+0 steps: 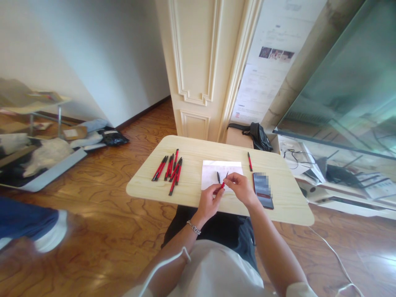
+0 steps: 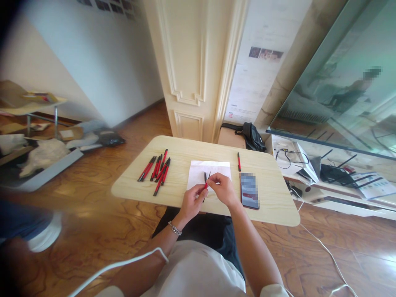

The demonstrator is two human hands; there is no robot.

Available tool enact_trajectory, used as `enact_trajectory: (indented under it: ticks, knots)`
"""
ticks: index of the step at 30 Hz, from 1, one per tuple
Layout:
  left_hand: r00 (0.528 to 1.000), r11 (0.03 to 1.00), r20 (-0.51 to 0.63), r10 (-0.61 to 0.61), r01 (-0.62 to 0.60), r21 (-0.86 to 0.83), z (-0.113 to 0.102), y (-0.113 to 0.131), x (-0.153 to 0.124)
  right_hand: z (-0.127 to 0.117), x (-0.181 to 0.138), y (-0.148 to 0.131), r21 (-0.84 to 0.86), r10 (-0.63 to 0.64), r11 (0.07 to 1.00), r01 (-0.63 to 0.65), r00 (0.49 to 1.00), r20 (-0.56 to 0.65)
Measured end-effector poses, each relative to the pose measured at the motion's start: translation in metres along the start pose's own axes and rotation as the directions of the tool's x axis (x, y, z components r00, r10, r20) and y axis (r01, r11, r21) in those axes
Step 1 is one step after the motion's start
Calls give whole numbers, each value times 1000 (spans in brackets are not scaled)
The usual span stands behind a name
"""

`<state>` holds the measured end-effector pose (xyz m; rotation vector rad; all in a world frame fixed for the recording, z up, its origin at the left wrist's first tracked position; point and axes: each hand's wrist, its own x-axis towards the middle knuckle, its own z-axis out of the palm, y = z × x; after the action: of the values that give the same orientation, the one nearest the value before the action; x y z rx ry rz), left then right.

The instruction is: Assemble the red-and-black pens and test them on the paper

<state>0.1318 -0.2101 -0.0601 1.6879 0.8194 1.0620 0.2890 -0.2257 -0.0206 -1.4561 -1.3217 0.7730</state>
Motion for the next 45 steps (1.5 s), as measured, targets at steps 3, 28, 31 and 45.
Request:
enact_trajectory:
  ticks: [3, 28, 31, 45]
  knots:
    - [1000, 1000, -5, -11, 10, -9, 0, -1, 0, 2, -1, -4, 0, 0, 1000, 0, 999, -38]
    - [1000, 1000, -1, -3, 3, 2, -1, -3, -1, 23, 70, 24, -781, 253, 604, -157, 967, 2]
    - [1000, 1000, -1, -11, 11, 6, -1, -3, 0, 21, 69, 23, -801, 274, 575, -167, 962, -4]
    - [999, 999, 4, -34, 34, 5, 2, -9, 0, -15, 33, -23, 308, 21, 950, 51, 975, -223]
